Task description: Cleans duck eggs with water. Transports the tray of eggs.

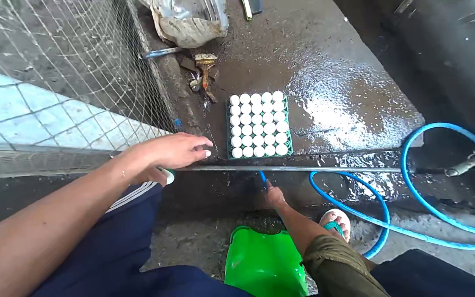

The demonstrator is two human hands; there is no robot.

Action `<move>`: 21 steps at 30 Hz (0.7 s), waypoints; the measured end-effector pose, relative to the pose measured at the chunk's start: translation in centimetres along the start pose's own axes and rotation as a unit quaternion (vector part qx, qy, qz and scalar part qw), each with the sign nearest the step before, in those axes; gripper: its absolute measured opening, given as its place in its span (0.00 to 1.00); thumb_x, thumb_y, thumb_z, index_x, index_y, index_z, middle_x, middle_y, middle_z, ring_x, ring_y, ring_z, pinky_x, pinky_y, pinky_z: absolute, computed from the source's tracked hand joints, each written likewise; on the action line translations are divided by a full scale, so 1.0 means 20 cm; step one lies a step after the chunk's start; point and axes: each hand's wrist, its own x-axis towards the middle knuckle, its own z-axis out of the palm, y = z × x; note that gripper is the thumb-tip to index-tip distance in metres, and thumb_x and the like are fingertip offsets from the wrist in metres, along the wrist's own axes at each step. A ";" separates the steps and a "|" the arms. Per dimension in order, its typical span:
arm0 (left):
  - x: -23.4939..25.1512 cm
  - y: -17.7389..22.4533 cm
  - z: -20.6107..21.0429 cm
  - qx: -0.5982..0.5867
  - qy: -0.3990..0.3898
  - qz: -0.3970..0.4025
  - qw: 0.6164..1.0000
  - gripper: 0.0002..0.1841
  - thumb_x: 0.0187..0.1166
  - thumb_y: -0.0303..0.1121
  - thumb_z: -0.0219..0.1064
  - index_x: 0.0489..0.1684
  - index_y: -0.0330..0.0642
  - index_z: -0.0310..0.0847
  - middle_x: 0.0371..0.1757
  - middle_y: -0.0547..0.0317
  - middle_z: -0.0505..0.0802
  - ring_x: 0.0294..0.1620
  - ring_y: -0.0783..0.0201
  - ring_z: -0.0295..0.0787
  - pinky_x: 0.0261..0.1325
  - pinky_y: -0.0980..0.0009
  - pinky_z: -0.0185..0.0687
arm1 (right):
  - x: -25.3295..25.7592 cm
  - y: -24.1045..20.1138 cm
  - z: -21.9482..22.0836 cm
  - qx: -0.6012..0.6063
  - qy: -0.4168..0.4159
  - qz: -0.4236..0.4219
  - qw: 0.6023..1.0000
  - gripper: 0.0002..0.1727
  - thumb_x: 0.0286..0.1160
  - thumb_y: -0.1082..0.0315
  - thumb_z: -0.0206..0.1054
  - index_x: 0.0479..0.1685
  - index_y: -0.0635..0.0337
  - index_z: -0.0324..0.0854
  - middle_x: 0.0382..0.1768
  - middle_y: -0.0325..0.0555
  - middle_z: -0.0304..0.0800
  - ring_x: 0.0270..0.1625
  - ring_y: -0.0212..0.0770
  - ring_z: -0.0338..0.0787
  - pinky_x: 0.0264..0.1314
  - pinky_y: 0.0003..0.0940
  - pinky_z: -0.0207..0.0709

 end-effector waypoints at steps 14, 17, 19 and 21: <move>0.27 -0.07 0.38 0.053 -0.069 -0.042 0.995 0.26 0.93 0.34 0.47 0.90 0.46 0.59 0.77 0.35 0.80 0.77 0.37 0.77 0.79 0.40 0.69 | -0.05 0.25 -0.98 0.428 0.188 0.008 0.884 0.27 0.92 0.47 0.53 0.58 0.64 0.84 0.36 0.49 0.81 0.27 0.39 0.75 0.33 0.40 0.74; 0.43 -0.05 0.43 0.033 -0.044 -0.038 0.998 0.27 0.93 0.35 0.46 0.92 0.46 0.55 0.80 0.35 0.77 0.78 0.37 0.77 0.80 0.41 0.69 | 0.04 0.24 -1.22 0.560 0.293 0.011 0.774 0.26 0.94 0.47 0.49 0.51 0.62 0.82 0.30 0.44 0.77 0.24 0.37 0.74 0.28 0.36 0.73; 0.56 -0.06 0.43 -0.048 0.033 -0.041 0.997 0.26 0.94 0.35 0.43 0.91 0.41 0.56 0.80 0.33 0.76 0.80 0.37 0.75 0.82 0.42 0.66 | 0.06 0.23 -1.34 0.552 0.336 0.019 0.763 0.29 0.93 0.44 0.47 0.69 0.59 0.79 0.57 0.56 0.86 0.55 0.48 0.86 0.56 0.50 0.81; 0.71 -0.07 0.43 -0.152 0.122 -0.083 0.977 0.26 0.95 0.37 0.40 0.89 0.37 0.58 0.81 0.33 0.75 0.82 0.39 0.72 0.85 0.45 0.63 | 0.05 0.24 -1.39 0.429 0.400 0.027 0.809 0.31 0.91 0.48 0.50 0.82 0.60 0.71 0.79 0.66 0.73 0.82 0.62 0.73 0.82 0.60 0.67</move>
